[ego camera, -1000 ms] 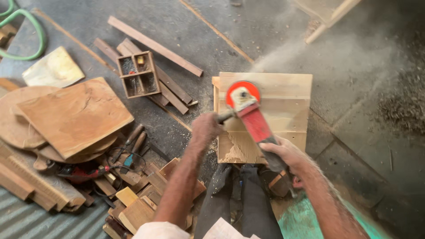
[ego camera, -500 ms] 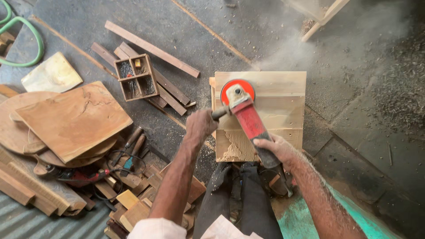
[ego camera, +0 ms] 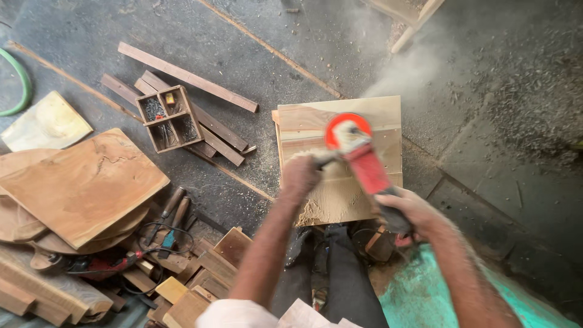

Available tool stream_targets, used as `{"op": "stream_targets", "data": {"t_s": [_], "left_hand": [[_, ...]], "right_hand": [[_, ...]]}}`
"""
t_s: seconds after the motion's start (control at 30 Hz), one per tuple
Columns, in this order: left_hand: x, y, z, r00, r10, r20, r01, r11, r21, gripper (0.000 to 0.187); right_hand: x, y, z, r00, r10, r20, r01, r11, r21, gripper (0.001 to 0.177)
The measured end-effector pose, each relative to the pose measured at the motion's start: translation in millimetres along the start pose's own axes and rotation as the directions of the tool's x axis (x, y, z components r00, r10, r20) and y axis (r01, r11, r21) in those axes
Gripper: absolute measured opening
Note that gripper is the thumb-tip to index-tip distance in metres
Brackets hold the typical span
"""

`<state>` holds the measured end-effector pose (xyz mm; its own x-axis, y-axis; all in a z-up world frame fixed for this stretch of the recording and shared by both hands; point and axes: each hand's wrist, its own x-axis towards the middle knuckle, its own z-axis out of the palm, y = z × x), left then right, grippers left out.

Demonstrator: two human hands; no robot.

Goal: The person uses a handheld angle grinder with a sanding disc to smooth the surface of a rectangular wooden board. The person moves the tool back and forth across the wood, generating sawdust, and briefly flips the board to work on the other side.

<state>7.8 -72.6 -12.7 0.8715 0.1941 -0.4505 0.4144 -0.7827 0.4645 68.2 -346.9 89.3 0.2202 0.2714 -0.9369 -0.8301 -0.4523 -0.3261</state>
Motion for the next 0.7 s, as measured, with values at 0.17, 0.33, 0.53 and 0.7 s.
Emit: {"op": "stream_targets", "data": {"t_s": [0.17, 0.33, 0.53, 0.7], "left_hand": [[8, 47, 42, 0.999, -0.005, 0.041, 0.010, 0.991, -0.135, 0.020], [2, 1, 6, 0.998, -0.013, 0.064, 0.015, 0.999, -0.036, 0.021], [-40, -73, -55, 0.989, -0.147, 0.027, 0.147, 0.989, 0.012, 0.014], [-33, -56, -44, 0.980, -0.157, 0.122, 0.149, 0.986, 0.074, 0.015]], "right_hand": [[-14, 11, -49, 0.996, 0.021, -0.090, -0.015, 0.997, 0.070, 0.048], [3, 9, -4, 0.999, -0.016, -0.042, 0.019, 0.997, 0.080, 0.045], [21, 1, 80, 0.981, -0.104, 0.162, 0.104, 0.995, 0.008, 0.041], [8, 7, 66, 0.997, -0.024, 0.072, 0.022, 0.999, 0.030, 0.040]]}}
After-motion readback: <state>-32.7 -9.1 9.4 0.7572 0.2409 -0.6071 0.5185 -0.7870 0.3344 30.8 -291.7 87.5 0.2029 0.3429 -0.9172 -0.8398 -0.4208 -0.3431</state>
